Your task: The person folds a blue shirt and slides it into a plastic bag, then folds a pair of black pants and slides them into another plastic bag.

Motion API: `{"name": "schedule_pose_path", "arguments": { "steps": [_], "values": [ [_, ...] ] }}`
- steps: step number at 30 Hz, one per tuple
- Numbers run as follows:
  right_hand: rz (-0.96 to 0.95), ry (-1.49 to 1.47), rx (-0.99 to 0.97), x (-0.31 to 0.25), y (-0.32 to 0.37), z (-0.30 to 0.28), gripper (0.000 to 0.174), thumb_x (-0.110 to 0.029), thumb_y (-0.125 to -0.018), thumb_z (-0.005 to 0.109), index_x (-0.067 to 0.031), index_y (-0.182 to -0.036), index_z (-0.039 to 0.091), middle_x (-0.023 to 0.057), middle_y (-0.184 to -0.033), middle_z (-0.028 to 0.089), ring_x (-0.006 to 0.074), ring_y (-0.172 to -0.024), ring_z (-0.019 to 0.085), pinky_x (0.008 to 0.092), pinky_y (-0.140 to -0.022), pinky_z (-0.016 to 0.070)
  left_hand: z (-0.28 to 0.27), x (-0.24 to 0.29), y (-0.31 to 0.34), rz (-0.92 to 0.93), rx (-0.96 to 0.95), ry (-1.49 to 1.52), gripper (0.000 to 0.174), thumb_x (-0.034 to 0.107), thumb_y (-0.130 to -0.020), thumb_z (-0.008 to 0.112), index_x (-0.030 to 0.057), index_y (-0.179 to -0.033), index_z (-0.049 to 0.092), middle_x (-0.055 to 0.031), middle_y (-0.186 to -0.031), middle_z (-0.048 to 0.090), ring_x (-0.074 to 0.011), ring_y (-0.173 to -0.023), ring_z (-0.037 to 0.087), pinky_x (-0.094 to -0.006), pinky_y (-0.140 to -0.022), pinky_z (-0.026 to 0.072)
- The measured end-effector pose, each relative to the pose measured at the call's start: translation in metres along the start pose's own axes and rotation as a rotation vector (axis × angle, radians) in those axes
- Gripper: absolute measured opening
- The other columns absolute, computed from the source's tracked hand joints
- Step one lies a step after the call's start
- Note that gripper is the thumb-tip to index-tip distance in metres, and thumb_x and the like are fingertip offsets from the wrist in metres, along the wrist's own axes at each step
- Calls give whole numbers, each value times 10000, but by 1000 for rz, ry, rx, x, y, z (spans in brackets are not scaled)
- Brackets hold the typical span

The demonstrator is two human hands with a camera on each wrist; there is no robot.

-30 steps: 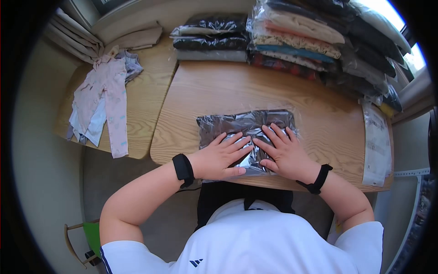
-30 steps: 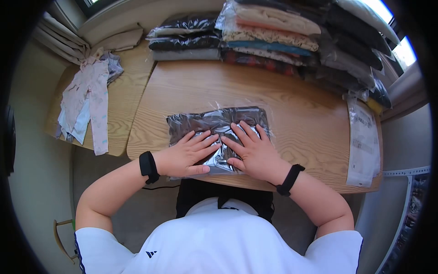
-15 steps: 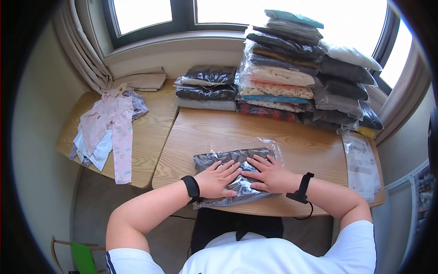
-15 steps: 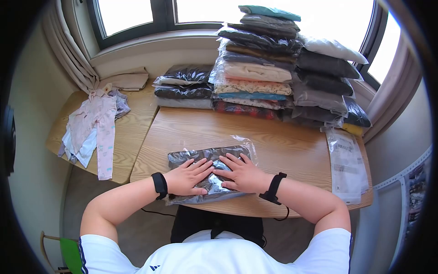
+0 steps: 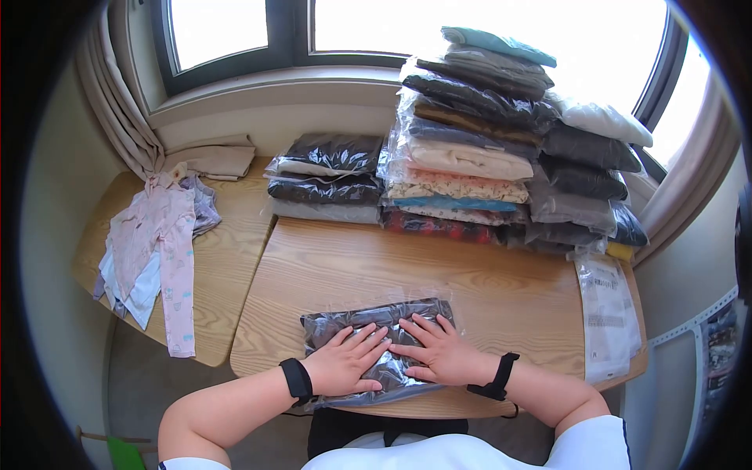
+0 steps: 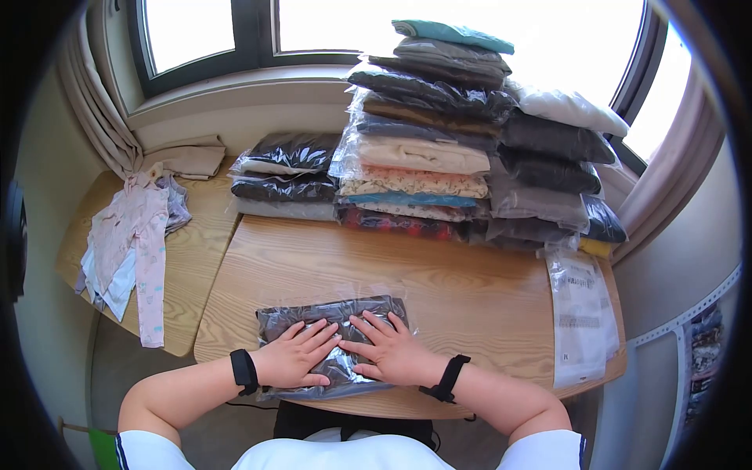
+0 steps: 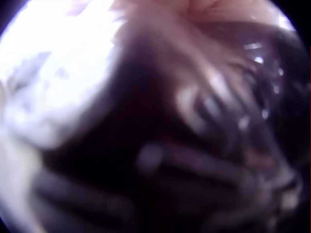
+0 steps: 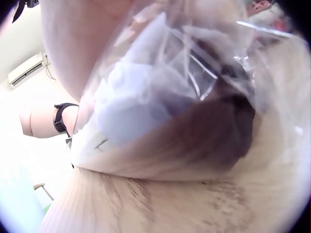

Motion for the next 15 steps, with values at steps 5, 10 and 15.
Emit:
{"name": "schedule_pose_path", "arguments": {
  "steps": [5,10,15],
  "values": [
    [-3,-9,54,0,0,-3,507,-498,-927,429,-275,-1382,419,132,-1504,242,343,-1398,189,588,-1087,158,5,-4,-1,-5,-36,33,811,603,-906,383,2,-1433,246,-194,-1509,199,-335,-1413,152,-505,-1113,164],
    [-23,-63,-11,5,-1,1,582,-340,-852,522,-266,-1410,371,145,-1518,217,343,-1414,150,558,-1112,121,11,-9,-4,-21,-172,96,815,577,-909,393,18,-1460,171,-202,-1529,115,-350,-1421,99,-521,-1119,132],
    [33,41,233,-16,20,-61,634,-71,-722,620,-174,-1327,462,149,-1465,318,326,-1390,231,522,-1112,185,-42,-4,7,23,10,305,550,254,-885,566,56,-1371,401,-186,-1491,257,-340,-1400,190,-494,-1101,228]
  ]
}}
Point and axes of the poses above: each hand's wrist, its own y-axis away from the middle knuckle, its own z-axis out of the palm, x = y × z, the point moved 10 cm from there along -y, towards the middle knuckle
